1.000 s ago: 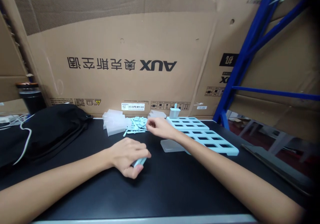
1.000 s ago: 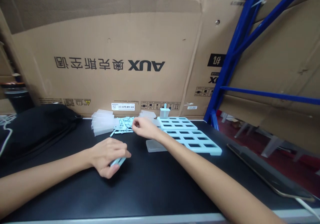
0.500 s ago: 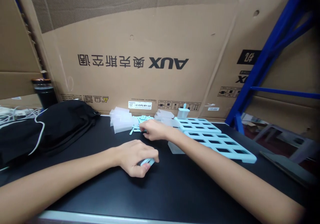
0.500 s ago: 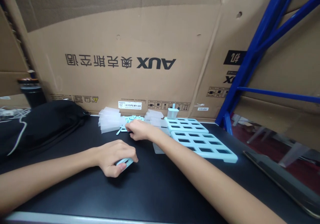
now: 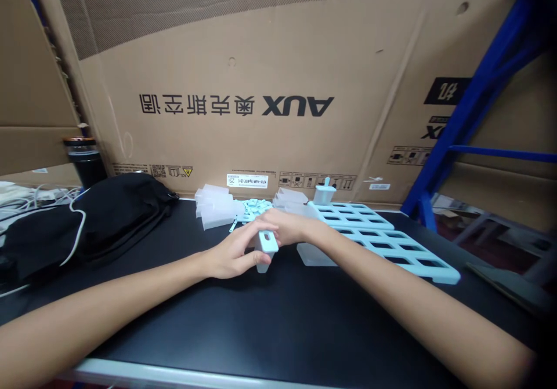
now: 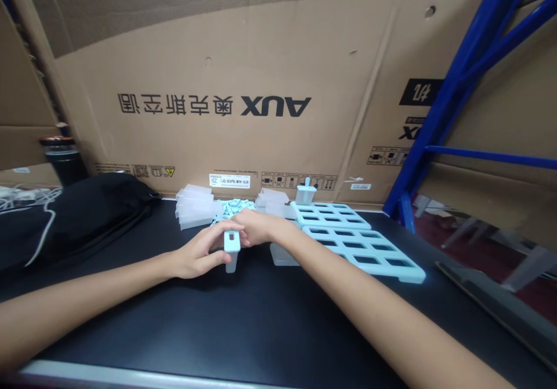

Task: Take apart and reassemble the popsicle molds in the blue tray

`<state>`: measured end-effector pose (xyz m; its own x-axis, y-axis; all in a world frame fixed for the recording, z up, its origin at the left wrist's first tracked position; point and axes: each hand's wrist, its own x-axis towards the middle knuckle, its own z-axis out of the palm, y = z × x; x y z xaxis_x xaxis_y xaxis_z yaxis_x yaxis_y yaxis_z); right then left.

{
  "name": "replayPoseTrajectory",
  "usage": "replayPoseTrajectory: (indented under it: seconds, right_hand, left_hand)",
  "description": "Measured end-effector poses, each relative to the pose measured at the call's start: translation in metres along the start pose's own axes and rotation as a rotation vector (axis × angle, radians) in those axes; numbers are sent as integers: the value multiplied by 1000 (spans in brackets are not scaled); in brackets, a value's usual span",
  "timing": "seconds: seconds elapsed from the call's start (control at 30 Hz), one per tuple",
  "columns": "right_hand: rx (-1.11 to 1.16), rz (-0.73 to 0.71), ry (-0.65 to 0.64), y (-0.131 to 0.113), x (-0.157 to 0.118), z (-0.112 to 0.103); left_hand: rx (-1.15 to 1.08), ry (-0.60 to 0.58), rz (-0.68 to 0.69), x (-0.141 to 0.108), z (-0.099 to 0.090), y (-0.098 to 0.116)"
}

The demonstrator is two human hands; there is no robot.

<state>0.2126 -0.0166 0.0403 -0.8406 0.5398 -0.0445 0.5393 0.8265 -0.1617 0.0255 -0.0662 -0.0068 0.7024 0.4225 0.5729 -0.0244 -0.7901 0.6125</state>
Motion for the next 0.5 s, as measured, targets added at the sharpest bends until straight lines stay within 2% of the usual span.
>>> replayPoseTrajectory:
  seconds: [0.07,0.17,0.23,0.3,0.4,0.5]
  right_hand:
    - [-81,53,58,5,-5,-9]
    - [-211,143,331,4,-19,-33]
    - [-165,151,546,-5,-33,-51]
    - [17,135,679,-20,-48,-62]
    - [334,92,745,-40,-66,-62]
    - [467,53,748,-47,-71,-49]
  left_hand:
    - [-55,38,-18,1,1,-1]
    - [-12,117,-71,2,2,-2]
    - [24,168,-96,2,4,-2]
    - [6,219,-121,2,5,-2]
    - [-82,309,-186,4,8,-1]
    - [-122,342,-196,5,10,-1]
